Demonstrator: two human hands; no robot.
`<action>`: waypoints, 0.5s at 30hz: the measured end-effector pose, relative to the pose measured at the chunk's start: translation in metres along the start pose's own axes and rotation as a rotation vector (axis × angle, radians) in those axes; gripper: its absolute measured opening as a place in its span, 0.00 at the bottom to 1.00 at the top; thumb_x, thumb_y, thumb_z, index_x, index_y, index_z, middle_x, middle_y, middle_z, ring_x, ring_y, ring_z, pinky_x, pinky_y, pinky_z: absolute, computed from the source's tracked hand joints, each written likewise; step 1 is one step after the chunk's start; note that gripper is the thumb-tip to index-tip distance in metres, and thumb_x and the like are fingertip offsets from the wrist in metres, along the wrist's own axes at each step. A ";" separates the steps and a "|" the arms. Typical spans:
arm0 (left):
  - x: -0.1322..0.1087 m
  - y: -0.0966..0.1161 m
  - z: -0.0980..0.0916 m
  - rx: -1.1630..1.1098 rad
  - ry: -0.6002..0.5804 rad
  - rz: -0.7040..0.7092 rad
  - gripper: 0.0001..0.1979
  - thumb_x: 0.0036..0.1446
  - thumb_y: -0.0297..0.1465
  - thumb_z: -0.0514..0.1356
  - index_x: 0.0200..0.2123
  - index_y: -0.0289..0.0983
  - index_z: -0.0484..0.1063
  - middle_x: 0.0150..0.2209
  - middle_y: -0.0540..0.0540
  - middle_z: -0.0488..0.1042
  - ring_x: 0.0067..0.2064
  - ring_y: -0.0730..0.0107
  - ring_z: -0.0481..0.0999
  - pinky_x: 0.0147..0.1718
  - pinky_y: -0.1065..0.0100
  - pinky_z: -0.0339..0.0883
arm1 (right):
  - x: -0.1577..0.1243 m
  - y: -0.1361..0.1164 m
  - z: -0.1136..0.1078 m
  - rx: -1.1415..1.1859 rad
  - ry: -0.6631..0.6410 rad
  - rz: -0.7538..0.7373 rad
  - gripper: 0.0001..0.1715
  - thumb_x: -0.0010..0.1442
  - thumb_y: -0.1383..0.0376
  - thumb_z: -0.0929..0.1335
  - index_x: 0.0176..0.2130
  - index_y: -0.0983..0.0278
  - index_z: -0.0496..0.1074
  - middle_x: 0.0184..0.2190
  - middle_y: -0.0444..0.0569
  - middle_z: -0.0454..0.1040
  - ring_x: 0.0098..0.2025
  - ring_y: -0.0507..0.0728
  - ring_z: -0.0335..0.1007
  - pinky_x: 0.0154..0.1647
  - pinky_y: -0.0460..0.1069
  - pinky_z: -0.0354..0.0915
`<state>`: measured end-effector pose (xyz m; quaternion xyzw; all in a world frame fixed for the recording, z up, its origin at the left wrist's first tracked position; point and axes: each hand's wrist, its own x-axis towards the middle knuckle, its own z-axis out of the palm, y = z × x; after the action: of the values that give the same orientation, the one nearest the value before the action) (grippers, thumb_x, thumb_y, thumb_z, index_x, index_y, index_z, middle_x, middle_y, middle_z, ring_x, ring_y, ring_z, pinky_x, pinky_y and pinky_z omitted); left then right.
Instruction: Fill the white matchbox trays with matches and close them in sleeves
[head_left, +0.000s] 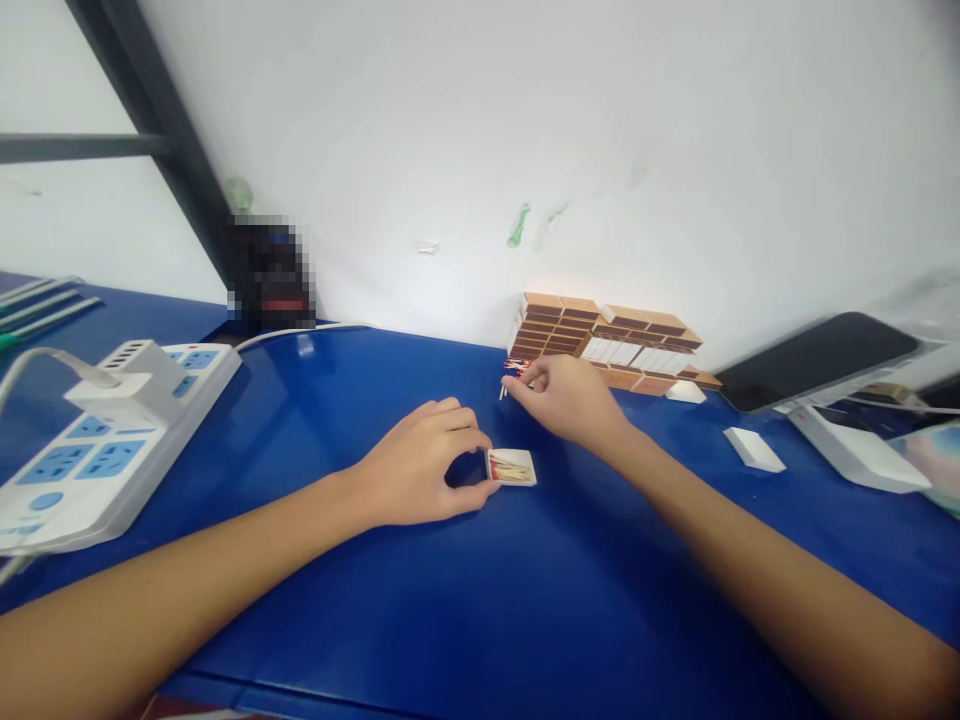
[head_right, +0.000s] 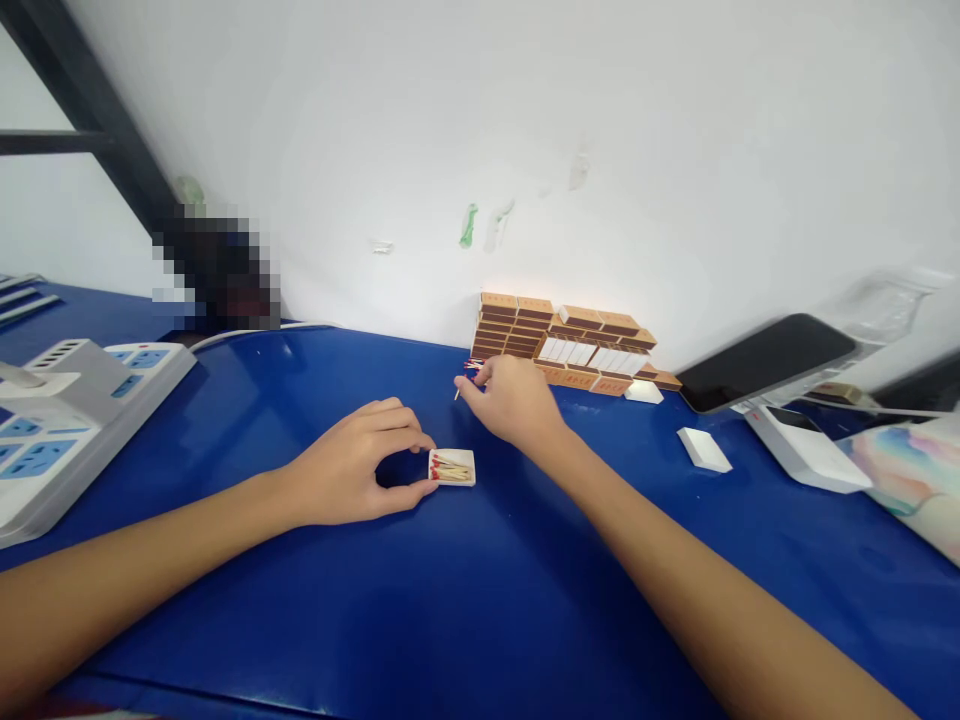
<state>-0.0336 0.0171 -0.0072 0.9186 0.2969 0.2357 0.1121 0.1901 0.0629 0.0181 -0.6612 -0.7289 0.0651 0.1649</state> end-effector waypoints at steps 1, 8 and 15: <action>0.000 0.000 0.000 0.005 0.003 -0.004 0.14 0.61 0.41 0.66 0.45 0.37 0.80 0.38 0.46 0.77 0.42 0.62 0.73 0.45 0.58 0.66 | 0.006 -0.006 0.004 -0.058 -0.038 -0.007 0.17 0.67 0.54 0.70 0.34 0.64 0.78 0.33 0.52 0.81 0.36 0.59 0.76 0.36 0.51 0.63; 0.000 -0.003 -0.002 0.043 0.029 -0.053 0.14 0.61 0.40 0.66 0.43 0.36 0.80 0.36 0.46 0.76 0.40 0.61 0.71 0.43 0.59 0.67 | 0.003 -0.009 0.007 -0.148 -0.201 -0.034 0.14 0.69 0.66 0.67 0.32 0.65 0.76 0.36 0.58 0.82 0.40 0.61 0.78 0.39 0.51 0.63; 0.000 -0.005 -0.002 0.043 0.021 -0.093 0.14 0.62 0.41 0.65 0.43 0.36 0.80 0.38 0.45 0.76 0.41 0.61 0.71 0.44 0.58 0.67 | -0.055 0.015 -0.033 0.029 -0.263 -0.116 0.15 0.75 0.60 0.61 0.40 0.62 0.72 0.39 0.48 0.79 0.39 0.56 0.74 0.38 0.49 0.64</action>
<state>-0.0371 0.0208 -0.0075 0.9035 0.3452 0.2333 0.1001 0.2187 0.0063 0.0360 -0.6013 -0.7802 0.1521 0.0809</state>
